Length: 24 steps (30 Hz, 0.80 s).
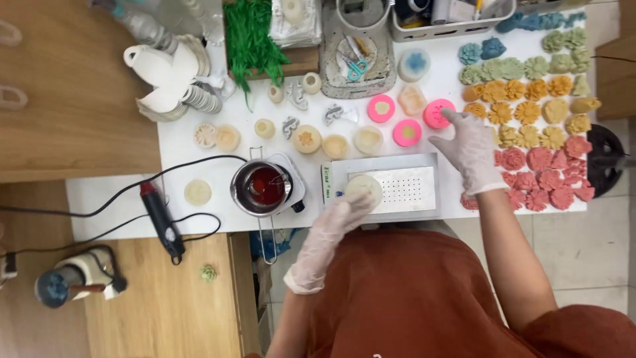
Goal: The recorder is removing small flower-shaped wax pieces from silicone molds.
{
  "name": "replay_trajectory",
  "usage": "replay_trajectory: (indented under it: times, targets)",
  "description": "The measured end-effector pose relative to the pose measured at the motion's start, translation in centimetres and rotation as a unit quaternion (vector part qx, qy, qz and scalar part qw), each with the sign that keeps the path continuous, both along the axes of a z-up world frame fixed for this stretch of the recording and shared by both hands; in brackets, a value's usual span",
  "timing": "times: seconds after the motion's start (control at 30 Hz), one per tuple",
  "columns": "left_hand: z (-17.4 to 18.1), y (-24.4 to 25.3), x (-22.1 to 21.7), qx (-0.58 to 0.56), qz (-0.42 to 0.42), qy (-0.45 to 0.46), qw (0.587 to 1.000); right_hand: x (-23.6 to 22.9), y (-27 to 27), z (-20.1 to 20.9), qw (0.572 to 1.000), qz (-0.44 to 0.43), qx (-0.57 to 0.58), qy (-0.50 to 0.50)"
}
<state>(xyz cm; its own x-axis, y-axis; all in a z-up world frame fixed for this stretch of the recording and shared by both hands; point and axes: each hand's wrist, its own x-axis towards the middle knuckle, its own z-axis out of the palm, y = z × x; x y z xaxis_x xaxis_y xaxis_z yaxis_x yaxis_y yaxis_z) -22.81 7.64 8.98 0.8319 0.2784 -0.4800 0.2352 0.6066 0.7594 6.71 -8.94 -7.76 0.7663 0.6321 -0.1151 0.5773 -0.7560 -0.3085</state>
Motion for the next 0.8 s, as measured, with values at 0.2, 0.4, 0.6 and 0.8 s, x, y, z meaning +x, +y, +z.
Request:
replay_trajectory:
  times: [0.2, 0.4, 0.6, 0.8]
  targets:
    - [-2.6, 1.7, -1.7, -0.016, 0.147, -0.002, 0.989, 1.0, 8.1, -6.3, 0.994, 0.112, 0.016, -0.014]
    - [-2.5, 0.2, -1.6, -0.016, 0.198, 0.004, 0.980, 0.4, 14.7, -9.0, 0.976, 0.145, -0.091, -0.132]
    - [-5.2, 0.1, -2.0, 0.030, 0.225, 0.117, 0.967, 1.6, 15.3, -4.4, 0.979, 0.153, -0.125, -0.044]
    - [-1.7, 0.8, 3.2, 0.553, -0.059, 0.187, 0.810, 0.8, 11.1, 4.8, 0.985, -0.009, 0.124, 0.116]
